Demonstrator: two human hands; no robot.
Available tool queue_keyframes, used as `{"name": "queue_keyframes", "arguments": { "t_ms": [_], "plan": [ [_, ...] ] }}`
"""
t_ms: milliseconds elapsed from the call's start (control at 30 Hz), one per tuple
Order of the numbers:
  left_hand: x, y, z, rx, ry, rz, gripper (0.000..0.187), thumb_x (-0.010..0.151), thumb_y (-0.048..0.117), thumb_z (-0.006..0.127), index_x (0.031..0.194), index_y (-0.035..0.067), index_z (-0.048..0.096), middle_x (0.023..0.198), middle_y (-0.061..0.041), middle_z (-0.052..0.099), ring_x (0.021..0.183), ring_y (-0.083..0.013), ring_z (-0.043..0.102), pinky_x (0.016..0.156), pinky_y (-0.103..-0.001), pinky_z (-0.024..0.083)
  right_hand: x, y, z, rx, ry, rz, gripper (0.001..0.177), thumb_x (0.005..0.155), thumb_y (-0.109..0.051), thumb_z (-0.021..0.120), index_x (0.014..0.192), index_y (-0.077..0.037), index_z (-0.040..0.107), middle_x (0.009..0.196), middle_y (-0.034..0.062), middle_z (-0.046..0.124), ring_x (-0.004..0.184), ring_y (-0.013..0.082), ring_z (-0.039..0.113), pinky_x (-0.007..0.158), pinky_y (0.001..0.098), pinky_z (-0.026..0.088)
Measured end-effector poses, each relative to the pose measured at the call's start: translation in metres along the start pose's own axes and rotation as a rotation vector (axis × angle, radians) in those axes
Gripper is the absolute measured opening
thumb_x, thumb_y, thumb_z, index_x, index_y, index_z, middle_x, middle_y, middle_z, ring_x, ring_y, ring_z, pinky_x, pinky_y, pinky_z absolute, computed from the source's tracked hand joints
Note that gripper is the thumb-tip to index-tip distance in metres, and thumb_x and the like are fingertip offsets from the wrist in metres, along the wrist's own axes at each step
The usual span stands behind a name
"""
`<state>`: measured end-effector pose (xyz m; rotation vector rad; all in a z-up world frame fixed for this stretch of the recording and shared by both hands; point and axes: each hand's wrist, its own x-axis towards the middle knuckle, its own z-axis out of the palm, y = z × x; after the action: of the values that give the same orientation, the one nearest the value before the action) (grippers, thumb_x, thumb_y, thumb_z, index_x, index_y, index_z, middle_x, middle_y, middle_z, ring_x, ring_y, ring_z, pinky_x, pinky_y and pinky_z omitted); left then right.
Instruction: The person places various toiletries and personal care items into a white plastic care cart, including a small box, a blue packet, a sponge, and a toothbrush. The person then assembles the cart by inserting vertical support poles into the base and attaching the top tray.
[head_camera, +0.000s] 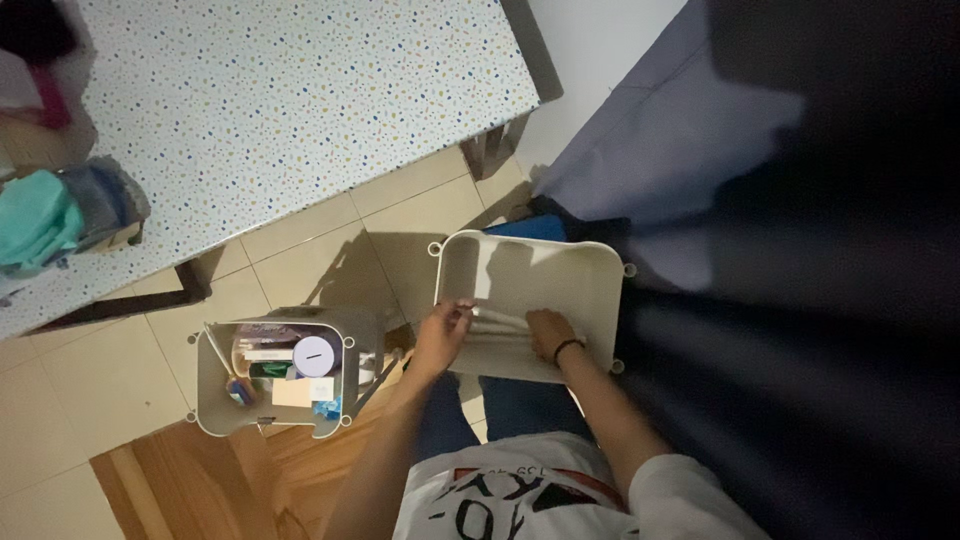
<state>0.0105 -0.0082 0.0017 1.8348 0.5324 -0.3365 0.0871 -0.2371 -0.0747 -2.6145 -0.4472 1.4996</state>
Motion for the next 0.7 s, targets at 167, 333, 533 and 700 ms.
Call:
{"name": "queue_keyframes", "arguments": {
  "t_ms": [167,333,533,700],
  "plan": [
    [0.003,-0.005,0.001,-0.031,0.043,0.074,0.025,0.1,0.017,0.062,0.12,0.004,0.07,0.102,-0.013,0.078,0.09,-0.0216,0.076,0.08,-0.034,0.059,0.012,0.01,0.01,-0.148,0.06,-0.17,0.019,0.089,-0.004,0.071,0.108,-0.002,0.068,0.116,0.0157,0.065,0.108,0.0292,0.062,0.099,0.0405,0.05],
    [-0.001,-0.007,-0.004,0.01,0.043,0.059,0.026,0.098,0.015,0.062,0.12,0.004,0.069,0.102,-0.013,0.078,0.092,-0.0218,0.076,0.081,-0.035,0.059,0.016,0.009,0.021,-0.146,0.063,-0.138,0.026,0.087,-0.01,0.076,0.11,-0.002,0.067,0.115,0.0153,0.064,0.107,0.0288,0.062,0.1,0.0403,0.05],
    [-0.007,0.001,-0.009,-0.018,0.086,0.103,0.024,0.098,0.015,0.064,0.118,0.003,0.069,0.104,-0.014,0.077,0.092,-0.0244,0.077,0.08,-0.038,0.06,0.015,0.01,0.02,-0.197,0.05,-0.175,0.029,0.088,-0.019,0.08,0.108,-0.002,0.068,0.114,0.0162,0.066,0.106,0.0296,0.062,0.099,0.0406,0.05],
    [-0.009,-0.005,-0.012,0.019,0.054,0.05,0.025,0.098,0.014,0.063,0.121,0.005,0.066,0.102,-0.013,0.077,0.092,-0.0239,0.076,0.08,-0.038,0.059,0.023,0.015,0.031,-0.13,-0.003,-0.094,0.021,0.09,-0.015,0.075,0.107,-0.004,0.07,0.109,0.0155,0.071,0.098,0.028,0.069,0.094,0.0399,0.056]
  ]
}}
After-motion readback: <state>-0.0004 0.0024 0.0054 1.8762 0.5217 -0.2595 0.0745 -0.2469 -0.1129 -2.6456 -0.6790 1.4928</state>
